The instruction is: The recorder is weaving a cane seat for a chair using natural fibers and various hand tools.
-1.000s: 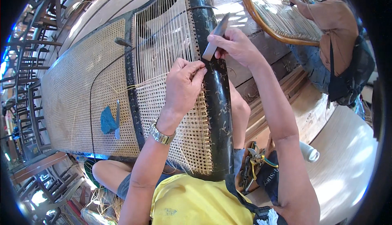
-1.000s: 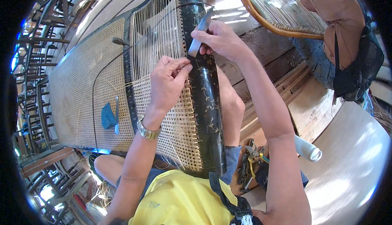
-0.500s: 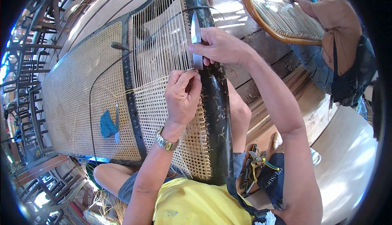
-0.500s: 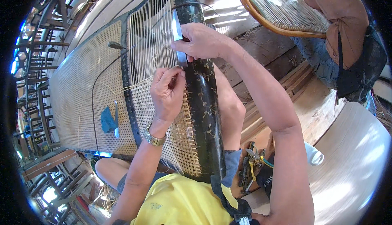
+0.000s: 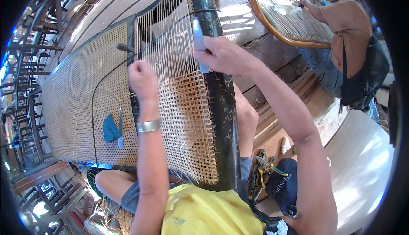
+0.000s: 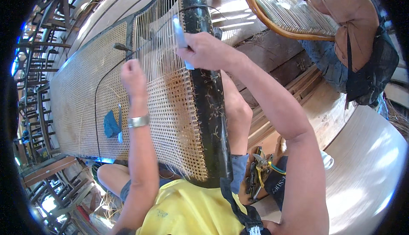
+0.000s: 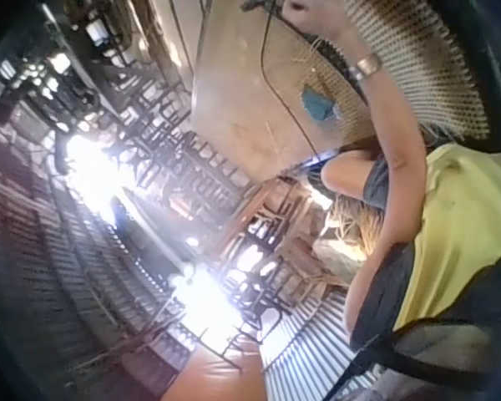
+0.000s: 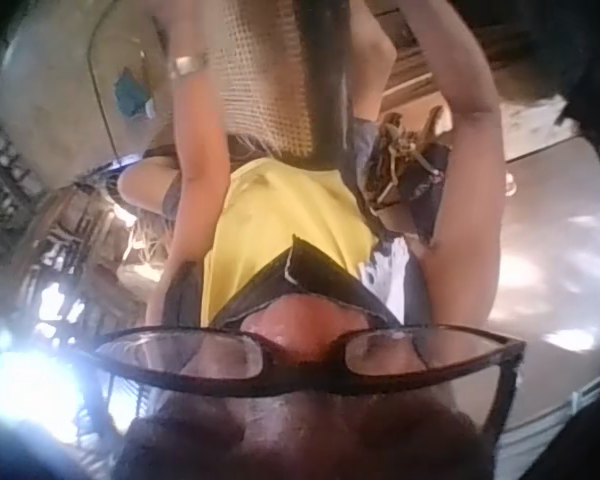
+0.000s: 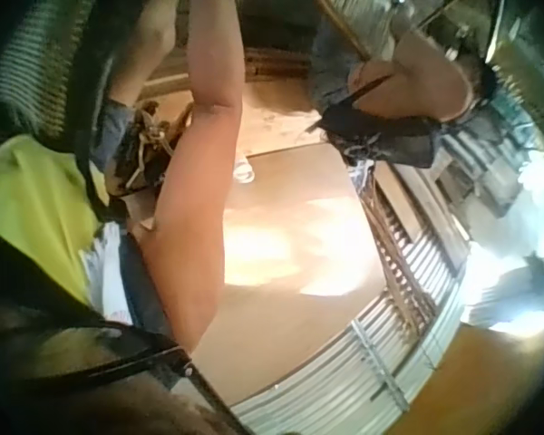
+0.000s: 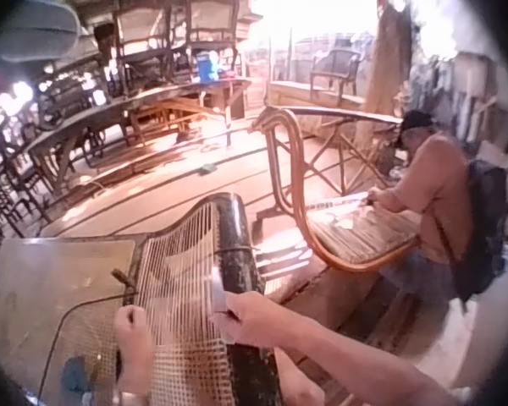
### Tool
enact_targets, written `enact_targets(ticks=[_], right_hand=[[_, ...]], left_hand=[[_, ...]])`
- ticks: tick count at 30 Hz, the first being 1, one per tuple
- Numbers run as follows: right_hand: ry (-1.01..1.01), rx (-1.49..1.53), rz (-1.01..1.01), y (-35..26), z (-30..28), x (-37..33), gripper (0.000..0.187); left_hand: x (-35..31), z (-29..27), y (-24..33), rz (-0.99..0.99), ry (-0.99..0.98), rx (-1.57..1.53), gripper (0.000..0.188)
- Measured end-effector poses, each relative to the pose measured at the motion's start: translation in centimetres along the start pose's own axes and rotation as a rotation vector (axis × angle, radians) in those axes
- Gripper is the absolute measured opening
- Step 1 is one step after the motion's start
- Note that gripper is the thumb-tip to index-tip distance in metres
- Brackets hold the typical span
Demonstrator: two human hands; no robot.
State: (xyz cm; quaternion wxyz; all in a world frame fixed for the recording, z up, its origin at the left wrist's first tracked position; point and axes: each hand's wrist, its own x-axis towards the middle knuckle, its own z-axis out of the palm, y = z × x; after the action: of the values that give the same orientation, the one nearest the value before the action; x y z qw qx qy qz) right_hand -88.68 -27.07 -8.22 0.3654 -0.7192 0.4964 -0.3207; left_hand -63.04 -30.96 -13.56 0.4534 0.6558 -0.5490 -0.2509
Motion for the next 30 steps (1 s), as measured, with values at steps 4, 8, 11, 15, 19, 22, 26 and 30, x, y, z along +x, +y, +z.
enact_targets(ticks=[4,8,11,15,19,22,26,30], right_hand=[[0.232,0.518,0.343,3.7,-3.3,-4.1,0.023],[0.581,0.667,0.436,4.6,-4.2,-13.0,0.019],[0.931,0.651,0.511,3.5,-2.3,-18.7,0.013],[0.721,0.347,0.508,-6.2,3.4,-19.6,0.019],[0.059,0.26,0.364,-14.0,14.6,-15.9,0.014],[-0.041,0.413,0.4,-15.1,20.5,-15.9,0.019],[-0.179,0.232,0.37,-16.2,19.6,-15.5,0.018],[-0.018,0.007,0.323,-13.8,17.9,-15.4,0.019]], left_hand=[[-4.4,-9.3,-4.0,0.065,-0.293,0.084,0.027],[-16.2,-22.3,-6.4,-0.248,-1.184,0.49,0.031],[-20.9,-25.7,-4.6,-0.256,-1.104,0.531,0.029],[-21.1,-21.9,-0.4,-0.122,-0.763,0.051,0.055],[-21.7,-18.0,2.1,-0.362,-0.607,-0.702,0.041],[-19.9,-18.0,1.7,-0.596,-0.674,-0.715,0.034],[-14.3,-21.5,-3.4,-0.559,-0.324,-0.675,0.025],[-3.6,-30.5,-16.5,-0.179,-0.02,0.398,0.023]])
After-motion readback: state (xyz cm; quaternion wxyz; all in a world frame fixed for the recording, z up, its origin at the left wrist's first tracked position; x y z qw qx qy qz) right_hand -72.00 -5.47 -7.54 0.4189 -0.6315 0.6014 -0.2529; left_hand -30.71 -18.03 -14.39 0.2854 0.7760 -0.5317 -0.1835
